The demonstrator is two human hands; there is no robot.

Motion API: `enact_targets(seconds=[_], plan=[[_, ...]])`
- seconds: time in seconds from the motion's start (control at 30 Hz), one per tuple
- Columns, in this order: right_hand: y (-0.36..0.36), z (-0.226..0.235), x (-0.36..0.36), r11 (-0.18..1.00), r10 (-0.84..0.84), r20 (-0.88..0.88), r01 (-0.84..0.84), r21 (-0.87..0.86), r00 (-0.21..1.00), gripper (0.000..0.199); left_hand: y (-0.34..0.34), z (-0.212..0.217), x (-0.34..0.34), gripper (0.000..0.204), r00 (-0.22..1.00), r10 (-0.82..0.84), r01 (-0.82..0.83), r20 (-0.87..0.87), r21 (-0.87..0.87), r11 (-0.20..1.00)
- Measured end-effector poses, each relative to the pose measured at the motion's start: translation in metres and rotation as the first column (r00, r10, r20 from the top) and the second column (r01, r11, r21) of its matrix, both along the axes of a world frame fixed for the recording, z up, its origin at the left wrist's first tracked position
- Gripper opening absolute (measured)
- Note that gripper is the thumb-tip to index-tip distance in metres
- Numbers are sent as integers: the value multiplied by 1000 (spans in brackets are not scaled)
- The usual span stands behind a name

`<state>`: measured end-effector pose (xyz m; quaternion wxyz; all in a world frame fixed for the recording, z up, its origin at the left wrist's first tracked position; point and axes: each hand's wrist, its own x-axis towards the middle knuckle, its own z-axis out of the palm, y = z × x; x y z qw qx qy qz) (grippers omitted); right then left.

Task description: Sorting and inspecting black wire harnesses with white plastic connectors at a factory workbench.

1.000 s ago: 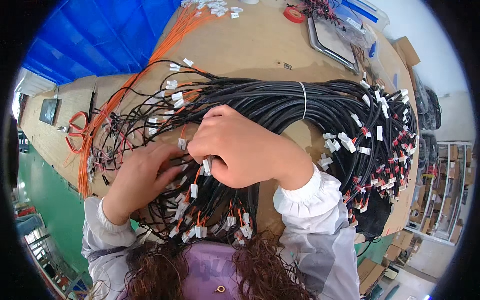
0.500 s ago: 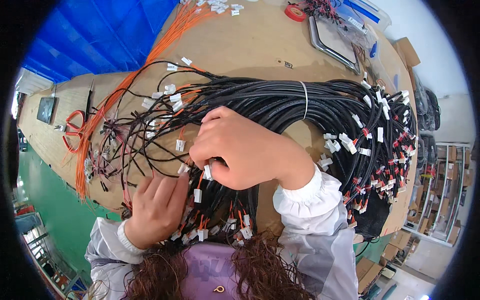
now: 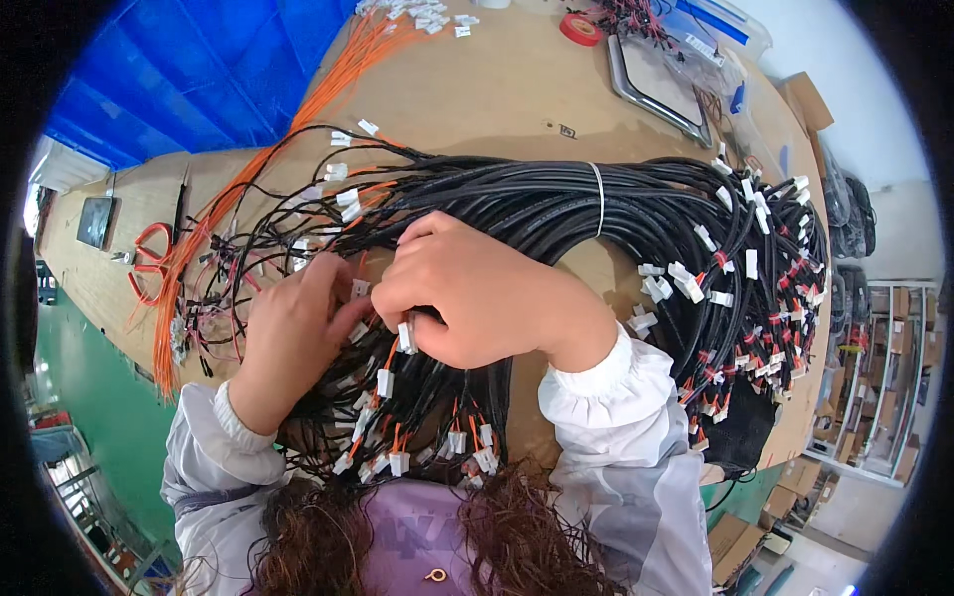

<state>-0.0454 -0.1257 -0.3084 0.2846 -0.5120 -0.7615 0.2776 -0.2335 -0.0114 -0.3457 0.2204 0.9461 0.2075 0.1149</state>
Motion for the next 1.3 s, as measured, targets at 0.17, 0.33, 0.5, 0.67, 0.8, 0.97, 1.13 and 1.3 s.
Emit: enact_targets(seconds=[0.17,0.33,0.5,0.67,0.8,0.97,1.13,1.3], plan=[[0,-1,-4,995,-88,-62,90,34,994,11,-7,4,-5,24,1000,26,-26,1,-105,994],[1,-4,-8,989,-106,107,94,111,989,10,-16,1,-9,22,992,-46,64,121,-141,988],[4,-5,-11,977,-173,208,142,160,963,11,-11,10,-16,14,991,-112,87,71,296,951],[9,-5,-17,968,-229,245,194,160,942,15,3,12,-27,8,993,114,-108,10,412,905],[20,-12,-33,896,-438,266,395,201,858,17,9,9,-27,11,987,157,-161,42,380,911],[24,-15,-34,870,-491,334,433,235,805,13,14,11,-21,17,987,157,-156,25,348,924],[21,-15,-34,871,-485,329,412,269,810,12,16,2,-18,19,984,173,-176,39,336,925],[21,-20,-35,860,-501,336,418,291,797,11,19,-2,-17,17,983,146,-171,110,266,949]])
